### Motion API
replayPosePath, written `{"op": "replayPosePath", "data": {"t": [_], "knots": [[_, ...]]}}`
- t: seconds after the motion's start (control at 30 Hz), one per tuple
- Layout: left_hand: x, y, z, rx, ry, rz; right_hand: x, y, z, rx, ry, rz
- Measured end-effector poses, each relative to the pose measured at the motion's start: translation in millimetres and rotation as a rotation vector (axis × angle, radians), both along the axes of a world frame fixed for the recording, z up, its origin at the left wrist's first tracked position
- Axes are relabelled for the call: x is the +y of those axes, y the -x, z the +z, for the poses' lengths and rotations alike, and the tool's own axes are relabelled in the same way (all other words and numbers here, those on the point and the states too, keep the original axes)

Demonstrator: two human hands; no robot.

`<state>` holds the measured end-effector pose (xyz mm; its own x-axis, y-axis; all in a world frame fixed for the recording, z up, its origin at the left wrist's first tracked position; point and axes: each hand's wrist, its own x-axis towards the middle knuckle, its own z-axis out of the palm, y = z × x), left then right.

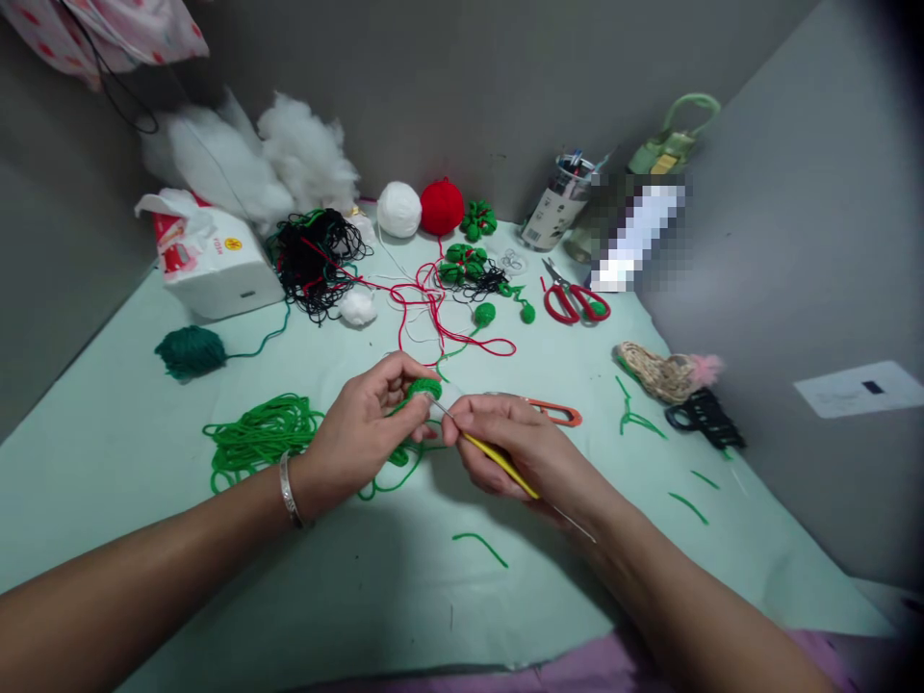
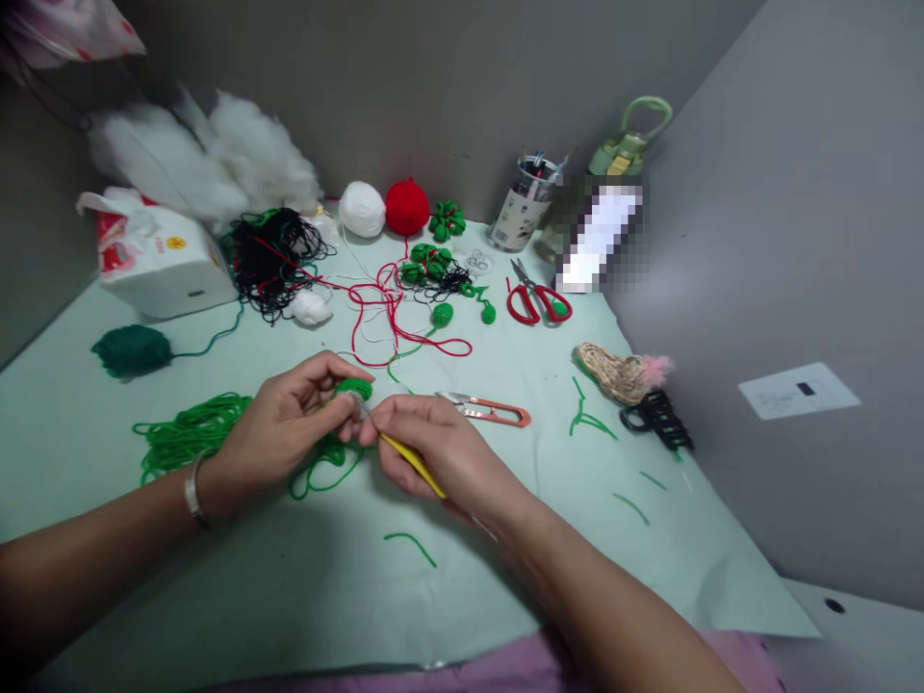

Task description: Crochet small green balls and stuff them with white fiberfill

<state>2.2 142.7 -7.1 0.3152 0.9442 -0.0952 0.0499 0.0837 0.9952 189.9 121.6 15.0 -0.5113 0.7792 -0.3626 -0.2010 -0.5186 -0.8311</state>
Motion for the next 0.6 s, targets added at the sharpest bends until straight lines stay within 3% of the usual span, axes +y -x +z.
{"op": "replayPosePath", "data": {"t": [0.1,0.3,0.37,0.47,0.6], "knots": [[-2,0,-2.1,0.031,-0.051,0.033,0,0,0.3,0.035,0.058,-0.020],[-3,4,-10.8,0.215,-0.359,0.049,2,-3,6.8,0.124,0.183,-0.028],[-3,4,-10.8,0.232,-0.393,0.062,2,-2,8.0,0.123,0.195,-0.030],[-3,1,-5.6,0.173,-0.259,0.043,-2,2,8.4,0.071,0.107,-0.070],[-1,-3,4.2,0.067,-0.080,-0.005,-13,10,8.7,-0.195,-0.194,-0.137]]}}
